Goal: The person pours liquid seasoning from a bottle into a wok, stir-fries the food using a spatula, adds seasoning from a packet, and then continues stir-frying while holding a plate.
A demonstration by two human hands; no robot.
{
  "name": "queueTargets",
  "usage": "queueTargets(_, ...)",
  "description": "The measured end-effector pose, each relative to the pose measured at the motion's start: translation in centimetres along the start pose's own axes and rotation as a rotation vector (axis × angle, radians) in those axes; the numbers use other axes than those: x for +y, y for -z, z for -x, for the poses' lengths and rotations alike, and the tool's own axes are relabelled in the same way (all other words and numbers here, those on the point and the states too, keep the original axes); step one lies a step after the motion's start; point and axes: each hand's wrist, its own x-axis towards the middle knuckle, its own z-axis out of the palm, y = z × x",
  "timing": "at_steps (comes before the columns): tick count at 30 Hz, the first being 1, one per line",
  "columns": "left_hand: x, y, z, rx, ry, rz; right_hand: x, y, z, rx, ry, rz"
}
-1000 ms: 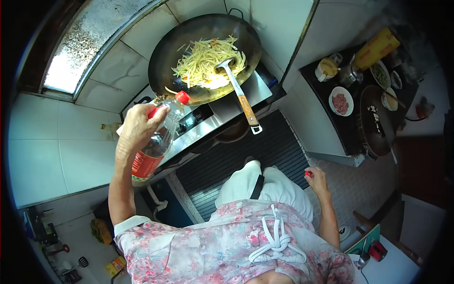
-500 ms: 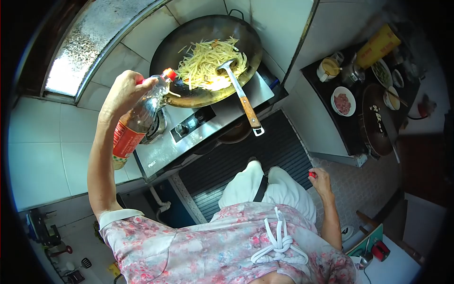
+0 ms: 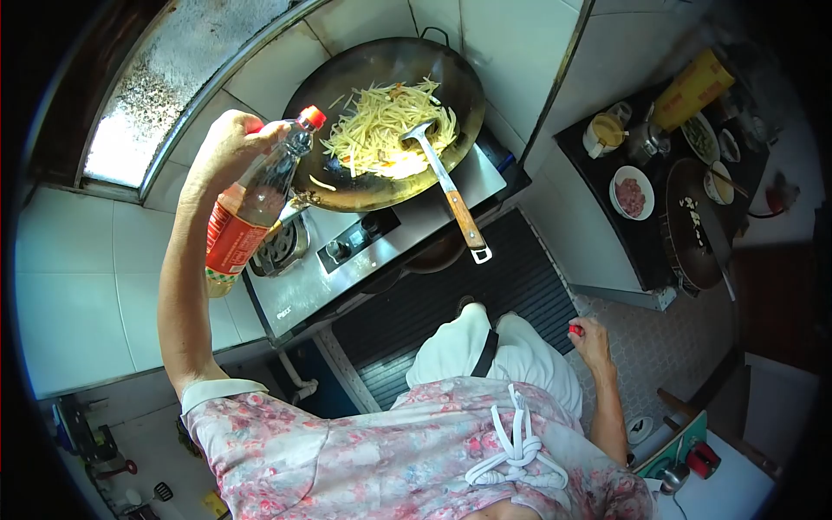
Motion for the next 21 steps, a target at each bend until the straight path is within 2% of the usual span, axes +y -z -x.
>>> queueTargets(3,-0.2,1.4,-0.9,-0.051,0.118,0.060,-0.2,-0.1,0.0,0.000,-0.004,0.005)
queueTargets(4,-0.4,1.0,-0.9,0.006,0.046,0.193,-0.2,-0.1,0.0,-0.004,-0.003,0.008)
queueTargets(8,0.5,1.2,-1.3,-0.008,0.049,0.083,-0.2,-0.3,-0.1,-0.015,-0.004,0.001)
queueTargets(9,0.4,0.9,-1.6,0.009,-0.004,0.021,0.0,-0.4,-0.1,-0.013,0.006,0.010)
queueTargets(11,1.0,0.9,-1.9,-0.044,0.074,-0.037,0.2,-0.3,-0.2,-0.011,0.011,0.019)
queueTargets(14,0.3,0.5,-2.6,-0.057,0.015,-0.100,0.2,-0.1,-0.1,-0.017,0.001,0.019)
queueTargets(21,-0.3,0.3,-3.2,-0.036,0.049,-0.090,0.4,-0.4,0.0,-0.008,-0.004,0.007)
